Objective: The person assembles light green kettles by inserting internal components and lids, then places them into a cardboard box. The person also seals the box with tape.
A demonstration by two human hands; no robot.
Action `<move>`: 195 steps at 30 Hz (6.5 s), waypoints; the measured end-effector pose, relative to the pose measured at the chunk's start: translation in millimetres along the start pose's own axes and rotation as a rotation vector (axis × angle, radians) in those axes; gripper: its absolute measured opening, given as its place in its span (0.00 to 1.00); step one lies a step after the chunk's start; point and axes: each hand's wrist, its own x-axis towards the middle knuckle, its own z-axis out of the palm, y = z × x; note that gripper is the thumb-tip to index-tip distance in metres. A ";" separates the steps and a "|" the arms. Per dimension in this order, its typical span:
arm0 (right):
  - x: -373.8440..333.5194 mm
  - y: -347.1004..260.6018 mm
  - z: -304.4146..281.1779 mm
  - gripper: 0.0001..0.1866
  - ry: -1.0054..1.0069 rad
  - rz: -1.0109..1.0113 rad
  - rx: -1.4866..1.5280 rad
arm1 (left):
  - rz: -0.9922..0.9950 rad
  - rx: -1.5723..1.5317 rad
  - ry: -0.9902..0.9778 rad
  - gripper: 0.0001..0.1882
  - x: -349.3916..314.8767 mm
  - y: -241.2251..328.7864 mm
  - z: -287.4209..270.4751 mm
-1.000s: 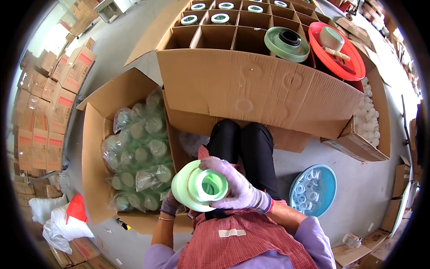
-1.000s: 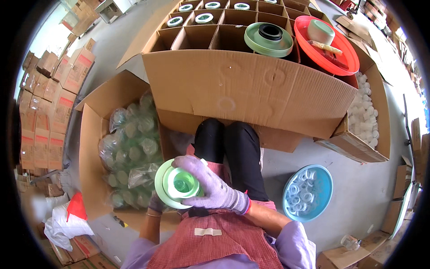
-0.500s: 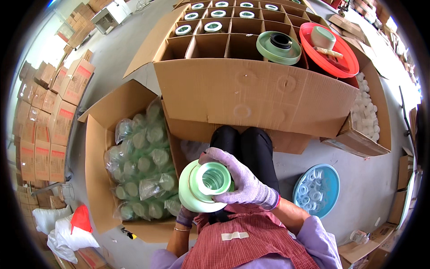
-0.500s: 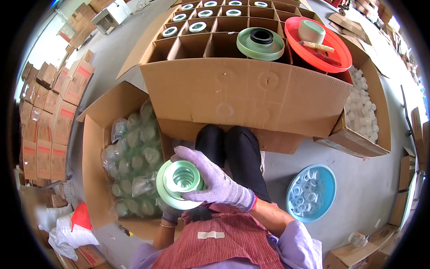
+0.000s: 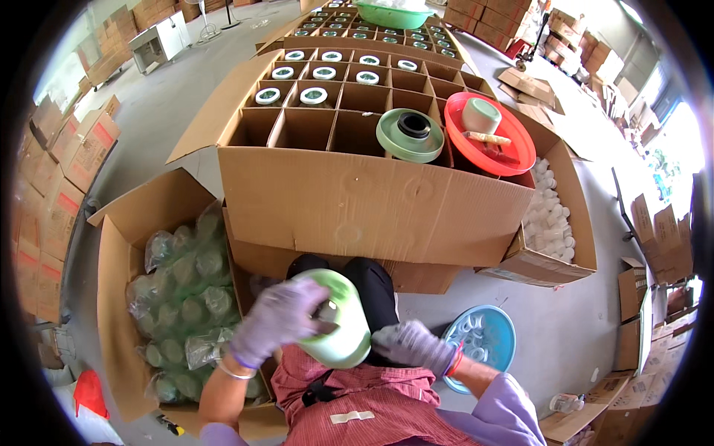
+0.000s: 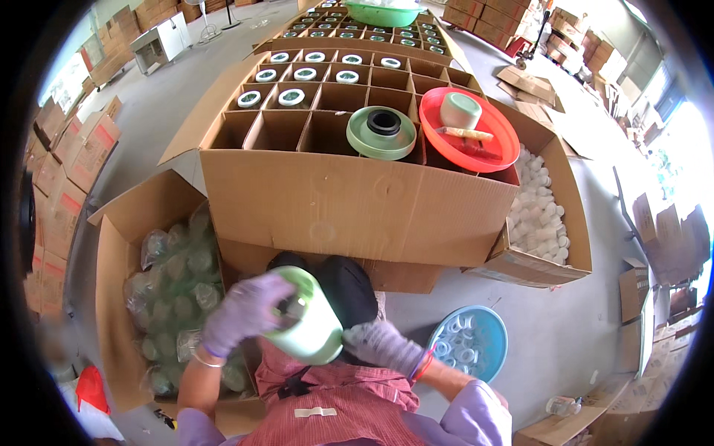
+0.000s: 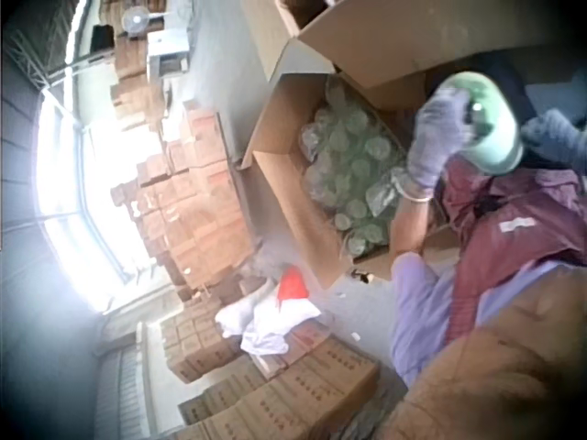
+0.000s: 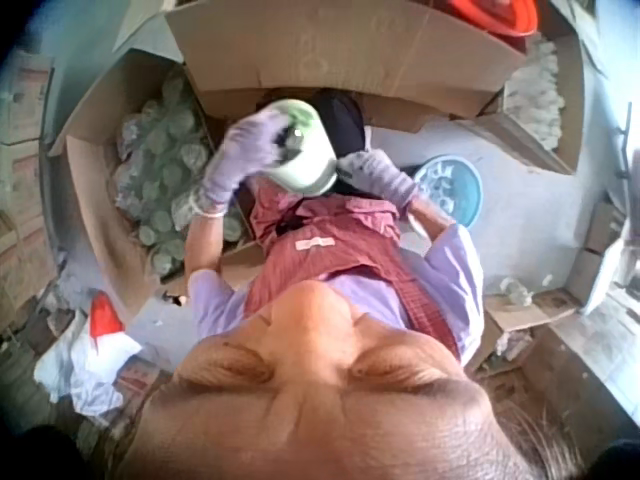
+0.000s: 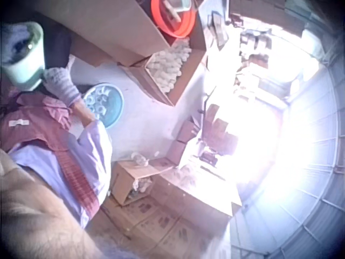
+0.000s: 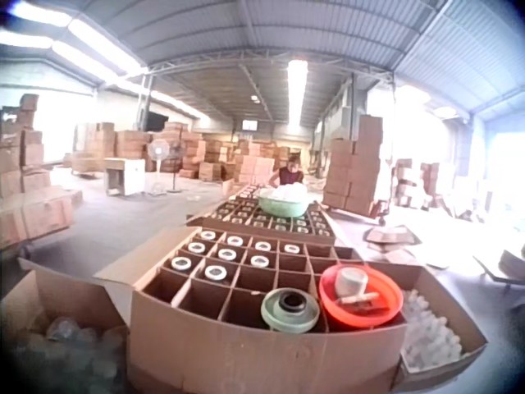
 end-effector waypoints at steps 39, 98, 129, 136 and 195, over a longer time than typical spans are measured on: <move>60.4 3.9 -160.7 0.29 0.784 -0.558 -0.756 | -0.091 -1.988 0.274 0.35 31.2 -10.9 25.5; -40.5 2.5 6.2 0.43 0.570 -0.338 0.290 | -0.434 -1.251 0.037 0.15 -33.5 -1.6 150.3; -12.2 51.6 -16.4 0.37 1.015 -0.139 0.758 | -0.216 -0.886 0.461 0.17 39.9 12.5 71.8; 10.2 45.4 -12.5 0.29 1.037 -0.082 1.381 | 0.194 -0.354 0.621 0.12 39.3 21.3 51.9; -2.8 47.8 -208.4 0.13 0.996 -0.022 -0.109 | -0.500 -0.522 -0.115 0.29 -62.2 -5.2 66.4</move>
